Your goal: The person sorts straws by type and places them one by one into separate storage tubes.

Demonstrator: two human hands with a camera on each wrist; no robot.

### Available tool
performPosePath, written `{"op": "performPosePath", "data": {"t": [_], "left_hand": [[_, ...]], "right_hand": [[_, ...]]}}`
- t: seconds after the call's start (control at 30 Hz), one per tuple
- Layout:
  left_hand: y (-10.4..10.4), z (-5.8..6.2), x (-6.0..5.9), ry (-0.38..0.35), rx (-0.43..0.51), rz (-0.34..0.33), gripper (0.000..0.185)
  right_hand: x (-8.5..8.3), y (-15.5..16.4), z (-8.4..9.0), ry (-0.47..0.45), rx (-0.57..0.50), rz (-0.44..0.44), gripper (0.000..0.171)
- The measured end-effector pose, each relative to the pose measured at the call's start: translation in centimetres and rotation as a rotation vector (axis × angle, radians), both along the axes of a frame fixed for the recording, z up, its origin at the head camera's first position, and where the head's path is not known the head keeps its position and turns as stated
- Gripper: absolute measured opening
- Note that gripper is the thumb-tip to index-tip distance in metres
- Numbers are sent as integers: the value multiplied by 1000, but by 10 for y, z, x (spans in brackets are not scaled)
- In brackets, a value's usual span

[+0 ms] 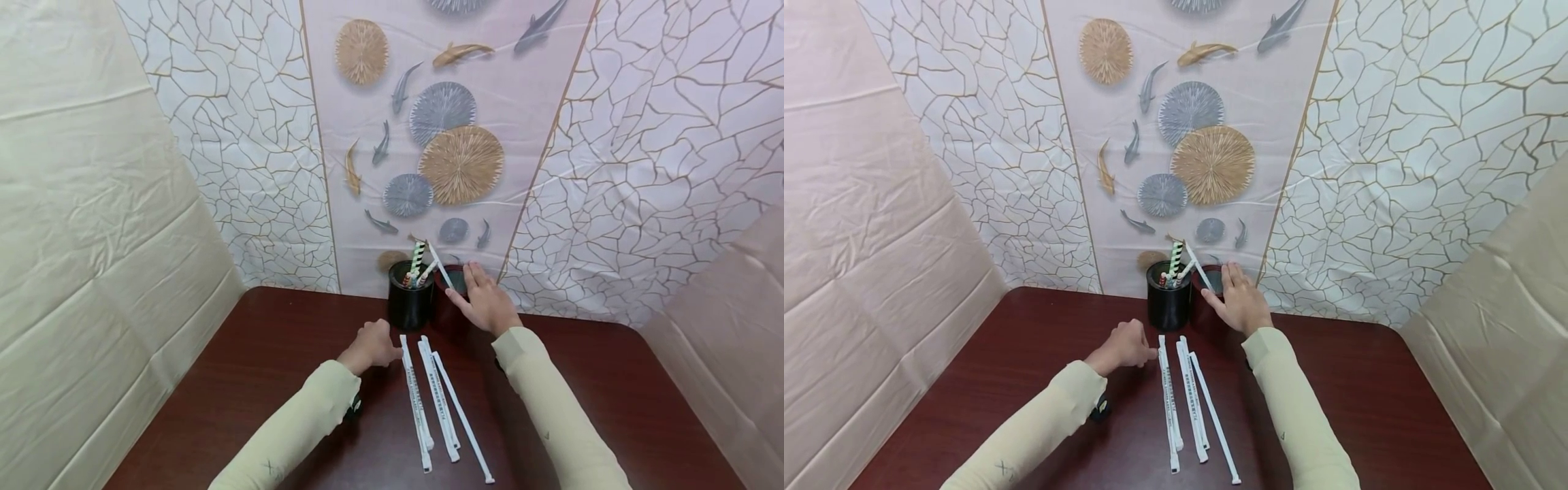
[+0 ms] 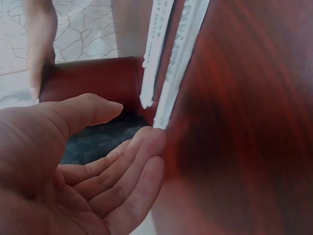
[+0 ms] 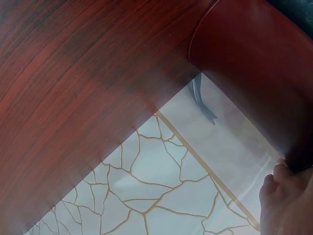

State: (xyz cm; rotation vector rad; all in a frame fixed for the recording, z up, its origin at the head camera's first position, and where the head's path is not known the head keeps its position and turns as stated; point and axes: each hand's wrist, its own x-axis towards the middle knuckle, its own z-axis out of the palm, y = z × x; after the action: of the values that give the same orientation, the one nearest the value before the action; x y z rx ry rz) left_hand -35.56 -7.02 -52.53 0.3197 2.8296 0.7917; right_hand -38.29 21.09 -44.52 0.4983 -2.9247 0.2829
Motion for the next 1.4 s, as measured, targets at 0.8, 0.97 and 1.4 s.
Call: {"op": "performPosePath", "data": {"t": [0.8, 0.97, 1.4], "left_hand": [[25, 12, 38, -138, 134, 120, 28], [25, 18, 45, -122, 150, 145, 33], [28, 21, 45, -137, 109, 176, 36]], "right_hand": [[0, 0, -1, -2, -5, -4, 94], [-1, 1, -1, 4, -5, -4, 94], [-2, 1, -2, -7, -4, 1, 95]]}}
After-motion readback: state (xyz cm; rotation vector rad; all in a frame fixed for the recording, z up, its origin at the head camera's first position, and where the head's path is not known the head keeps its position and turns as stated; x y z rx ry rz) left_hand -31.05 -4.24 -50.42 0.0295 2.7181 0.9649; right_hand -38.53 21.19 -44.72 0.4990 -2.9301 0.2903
